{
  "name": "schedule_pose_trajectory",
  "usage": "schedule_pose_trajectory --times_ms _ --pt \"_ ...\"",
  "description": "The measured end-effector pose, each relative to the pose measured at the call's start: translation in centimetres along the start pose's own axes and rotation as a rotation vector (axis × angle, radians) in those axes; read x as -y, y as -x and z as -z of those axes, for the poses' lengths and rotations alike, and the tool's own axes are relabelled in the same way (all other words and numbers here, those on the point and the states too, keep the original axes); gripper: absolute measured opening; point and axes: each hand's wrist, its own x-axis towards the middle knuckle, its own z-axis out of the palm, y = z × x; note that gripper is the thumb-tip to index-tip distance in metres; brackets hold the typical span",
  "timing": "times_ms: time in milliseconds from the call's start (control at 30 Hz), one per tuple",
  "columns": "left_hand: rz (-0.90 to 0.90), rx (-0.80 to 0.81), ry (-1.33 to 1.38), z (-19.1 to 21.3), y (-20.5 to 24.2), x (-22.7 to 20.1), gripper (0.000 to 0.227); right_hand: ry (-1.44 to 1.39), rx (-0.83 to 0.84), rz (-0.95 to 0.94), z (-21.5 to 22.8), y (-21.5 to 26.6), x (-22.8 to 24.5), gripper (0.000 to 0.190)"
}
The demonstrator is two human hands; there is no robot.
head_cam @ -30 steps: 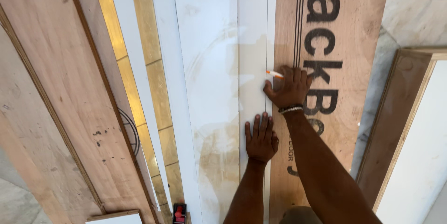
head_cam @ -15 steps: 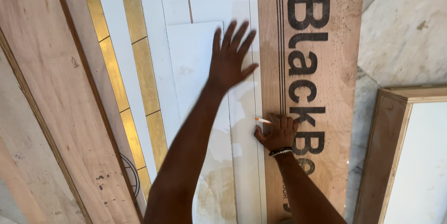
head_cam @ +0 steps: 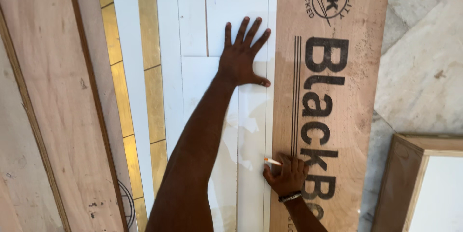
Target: The person marks a white rectangular board with a pencil and then uses a utility knife to cut along the marked line. The person also uses a hand plane to smooth the cut edge of the board.
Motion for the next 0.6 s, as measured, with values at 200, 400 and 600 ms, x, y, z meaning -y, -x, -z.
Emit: schedule_pose_trajectory --times_ms 200,400,600 --pt "0.017 0.001 -0.019 -0.1 0.6 -0.3 0.153 -0.504 0.09 -0.278 3.1 -6.6 -1.3 0.036" --pt "0.009 -0.043 -0.009 0.0 0.6 -0.4 0.152 -0.709 -0.019 0.423 1.2 -36.3 -2.4 0.034" --pt "-0.008 -0.048 -0.007 -0.5 0.4 -0.2 0.153 -0.271 0.297 0.437 0.8 -52.5 1.9 0.035"
